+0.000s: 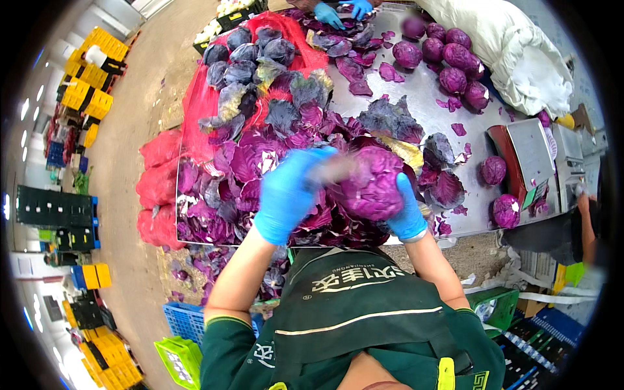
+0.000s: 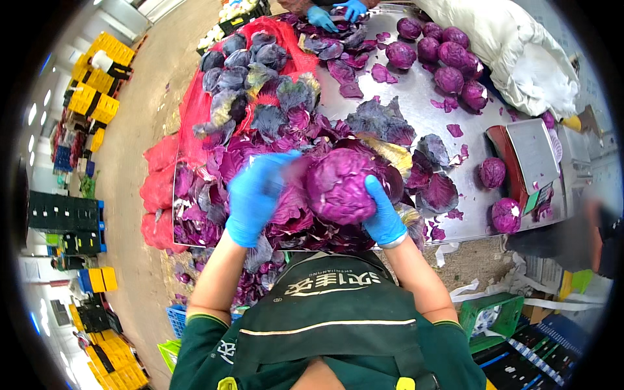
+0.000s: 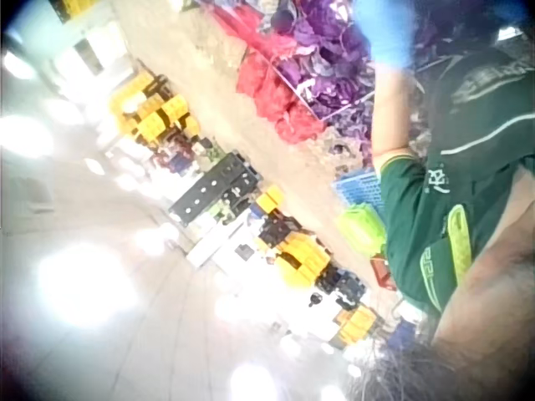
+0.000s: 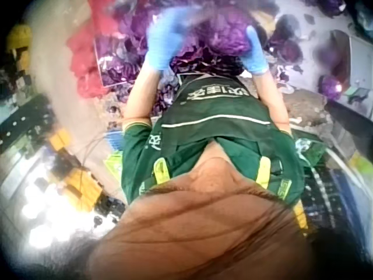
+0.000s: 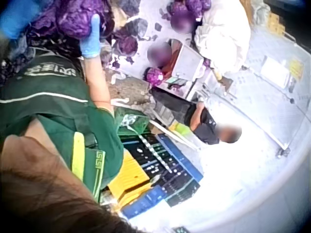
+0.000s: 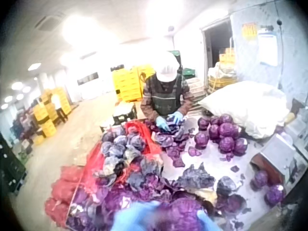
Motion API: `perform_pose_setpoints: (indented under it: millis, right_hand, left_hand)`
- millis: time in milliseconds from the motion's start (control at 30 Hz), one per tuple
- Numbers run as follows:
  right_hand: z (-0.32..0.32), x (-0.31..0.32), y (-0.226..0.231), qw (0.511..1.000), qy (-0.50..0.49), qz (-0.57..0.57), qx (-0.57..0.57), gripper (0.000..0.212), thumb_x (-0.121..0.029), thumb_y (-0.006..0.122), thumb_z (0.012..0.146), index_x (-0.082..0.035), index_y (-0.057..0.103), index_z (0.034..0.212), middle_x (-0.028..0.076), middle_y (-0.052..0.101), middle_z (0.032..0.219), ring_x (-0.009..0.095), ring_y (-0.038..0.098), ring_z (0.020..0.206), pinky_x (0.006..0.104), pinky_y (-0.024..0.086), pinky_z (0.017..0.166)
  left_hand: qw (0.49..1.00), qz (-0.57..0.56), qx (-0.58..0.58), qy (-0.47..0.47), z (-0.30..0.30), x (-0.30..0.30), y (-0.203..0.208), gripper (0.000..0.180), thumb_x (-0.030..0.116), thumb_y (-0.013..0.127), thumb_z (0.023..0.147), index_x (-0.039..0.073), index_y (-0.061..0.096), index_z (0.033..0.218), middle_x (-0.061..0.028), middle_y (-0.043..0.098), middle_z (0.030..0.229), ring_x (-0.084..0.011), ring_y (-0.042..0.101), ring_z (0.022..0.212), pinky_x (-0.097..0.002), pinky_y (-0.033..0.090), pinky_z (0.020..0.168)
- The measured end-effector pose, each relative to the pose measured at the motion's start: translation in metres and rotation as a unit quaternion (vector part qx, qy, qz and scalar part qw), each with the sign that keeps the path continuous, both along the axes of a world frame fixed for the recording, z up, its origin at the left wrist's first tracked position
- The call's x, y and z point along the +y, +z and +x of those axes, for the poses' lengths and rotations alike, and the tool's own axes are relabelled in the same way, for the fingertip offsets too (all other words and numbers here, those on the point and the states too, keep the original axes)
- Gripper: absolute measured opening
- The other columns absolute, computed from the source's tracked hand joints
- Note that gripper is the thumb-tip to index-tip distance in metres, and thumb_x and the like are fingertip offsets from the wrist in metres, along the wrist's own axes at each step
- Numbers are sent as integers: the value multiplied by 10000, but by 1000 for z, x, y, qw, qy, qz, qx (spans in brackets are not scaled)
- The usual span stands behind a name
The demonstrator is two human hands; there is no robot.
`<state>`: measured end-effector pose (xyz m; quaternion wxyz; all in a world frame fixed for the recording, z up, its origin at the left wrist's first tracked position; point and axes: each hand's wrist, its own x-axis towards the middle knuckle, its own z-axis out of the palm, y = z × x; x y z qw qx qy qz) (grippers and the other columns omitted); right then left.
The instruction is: The person trims the outer leaves of purple cabbages using a knife, places them on a scale to weigh them one at a time, and then pulls white mesh sleeves over the weighed cabbages before setting them on a metal tray.
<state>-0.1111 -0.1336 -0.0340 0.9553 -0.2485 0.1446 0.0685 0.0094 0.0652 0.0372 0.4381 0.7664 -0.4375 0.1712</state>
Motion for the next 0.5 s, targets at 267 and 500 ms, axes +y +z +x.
perform_pose_setpoints:
  millis: [267,500]
  right_hand:
    - [12,6,-22,863,149,480,-57,1043,-813,482,816,-116,259,1559,285,340,1527,477,400,1363,631,320,1126]
    - [22,28,-13,919,-7,379,-105,964,-836,361,848,-165,325,1539,116,406,1539,344,418,1382,533,303,1169]
  left_hand:
    - [936,58,304,169,-4,21,-27,659,57,718,866,140,483,1476,26,495,807,-83,497,750,-248,473,724]
    - [934,227,228,155,-71,-32,7,959,178,865,692,170,393,1527,-120,647,1058,-236,679,825,-360,551,710]
